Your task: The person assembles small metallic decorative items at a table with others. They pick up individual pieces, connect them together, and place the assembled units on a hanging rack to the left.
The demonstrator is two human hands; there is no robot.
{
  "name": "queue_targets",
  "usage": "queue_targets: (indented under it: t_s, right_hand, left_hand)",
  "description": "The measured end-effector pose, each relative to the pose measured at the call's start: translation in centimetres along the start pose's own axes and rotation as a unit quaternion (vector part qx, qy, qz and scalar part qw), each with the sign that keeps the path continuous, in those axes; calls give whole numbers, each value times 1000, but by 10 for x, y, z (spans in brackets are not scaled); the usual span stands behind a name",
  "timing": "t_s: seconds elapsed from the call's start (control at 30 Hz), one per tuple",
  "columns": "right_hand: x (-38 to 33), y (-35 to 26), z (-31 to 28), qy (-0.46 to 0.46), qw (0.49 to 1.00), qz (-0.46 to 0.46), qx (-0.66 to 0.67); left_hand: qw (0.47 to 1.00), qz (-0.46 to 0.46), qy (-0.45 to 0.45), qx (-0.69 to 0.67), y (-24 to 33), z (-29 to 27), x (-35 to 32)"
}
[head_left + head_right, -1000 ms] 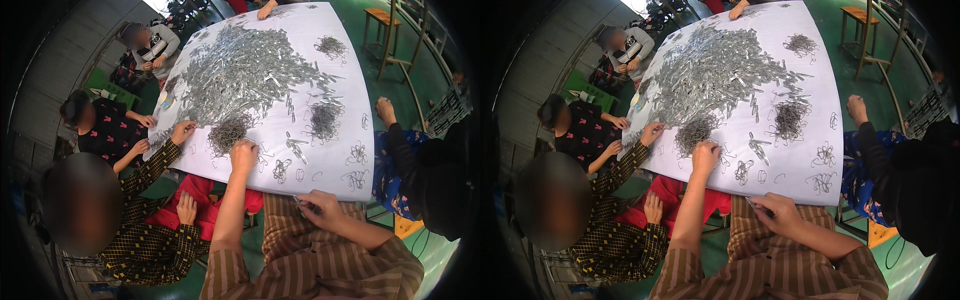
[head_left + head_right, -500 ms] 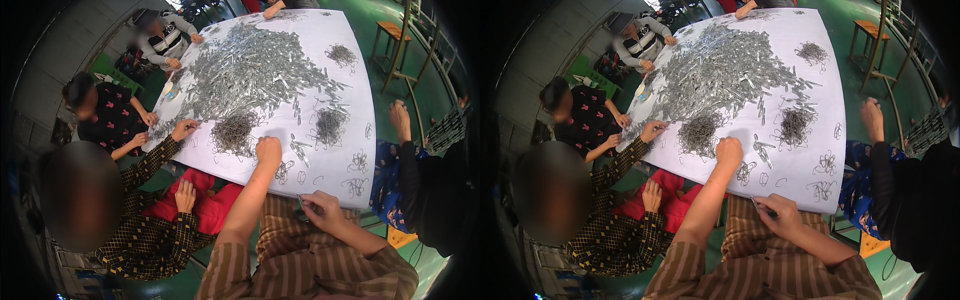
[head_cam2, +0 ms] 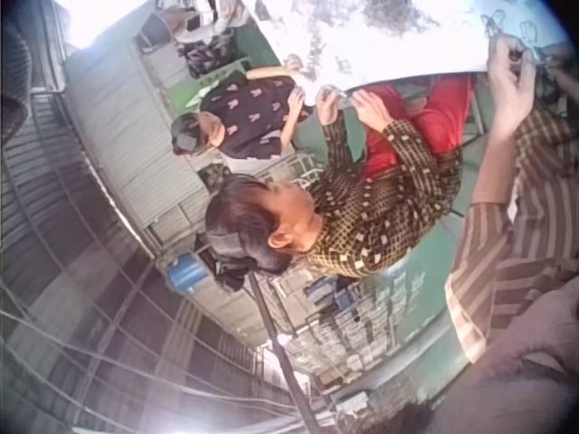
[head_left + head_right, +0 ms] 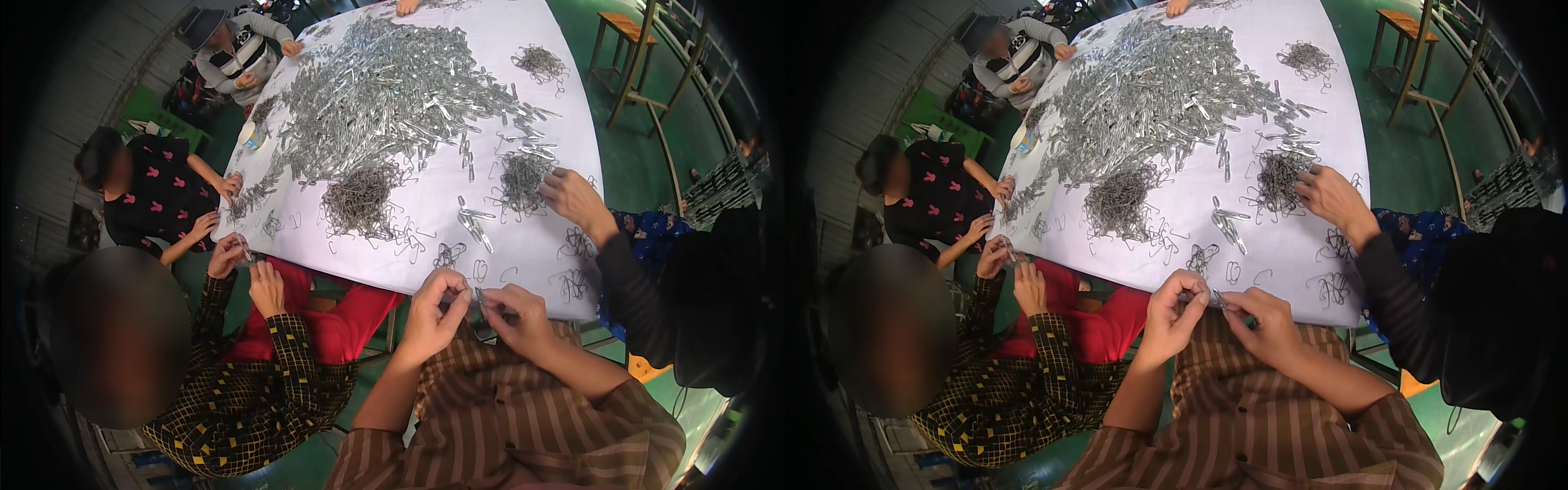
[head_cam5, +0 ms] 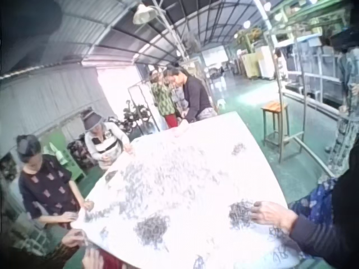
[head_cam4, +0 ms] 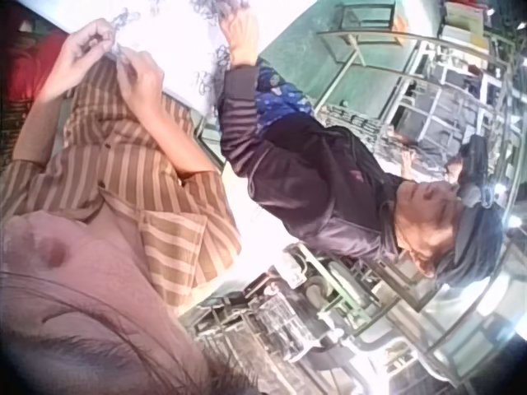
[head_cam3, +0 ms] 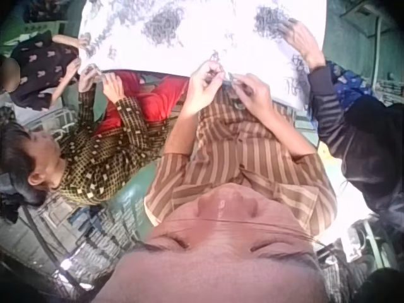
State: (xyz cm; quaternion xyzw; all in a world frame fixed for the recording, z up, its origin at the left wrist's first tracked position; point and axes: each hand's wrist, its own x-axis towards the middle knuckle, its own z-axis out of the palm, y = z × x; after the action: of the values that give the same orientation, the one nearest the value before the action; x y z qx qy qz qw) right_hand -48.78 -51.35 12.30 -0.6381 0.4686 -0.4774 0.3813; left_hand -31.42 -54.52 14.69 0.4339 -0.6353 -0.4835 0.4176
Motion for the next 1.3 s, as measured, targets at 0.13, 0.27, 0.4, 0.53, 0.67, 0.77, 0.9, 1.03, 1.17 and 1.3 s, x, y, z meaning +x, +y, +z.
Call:
queue_targets:
  t_s: [0.13,0.27,0.4,0.53,0.67,0.77,0.9,1.03,1.17,1.3]
  right_hand:
    - [-1,3,1,8,1000,-18,-8]
    - [2,2,0,3,999,-33,-8]
    - [0,5,-3,-9,998,-58,22]
    - [8,9,-14,-23,996,-74,48]
    - [9,46,-15,47,998,-17,-33]
    - [9,71,-11,73,992,-16,-97]
    - [13,88,-5,80,983,-58,-155]
    - [34,108,4,109,967,-77,-217]
    - [68,112,18,86,956,-78,-268]
    - [93,124,32,52,937,-62,-339]
  left_hand:
    - [999,-22,34,7,0,6,0]
    - [998,21,55,-14,-4,14,-1]
    - [996,83,-30,-2,-4,10,-9]
    - [978,203,-39,37,12,3,-7]
    - [970,241,-11,12,42,-7,-4]
    - [964,267,17,-2,66,-18,-3]
    - [952,292,79,-44,94,-26,-3]
    - [951,294,71,-65,102,-24,-8]
    - [958,274,57,-61,95,-15,-15]
    - [965,244,40,-85,79,-10,-24]
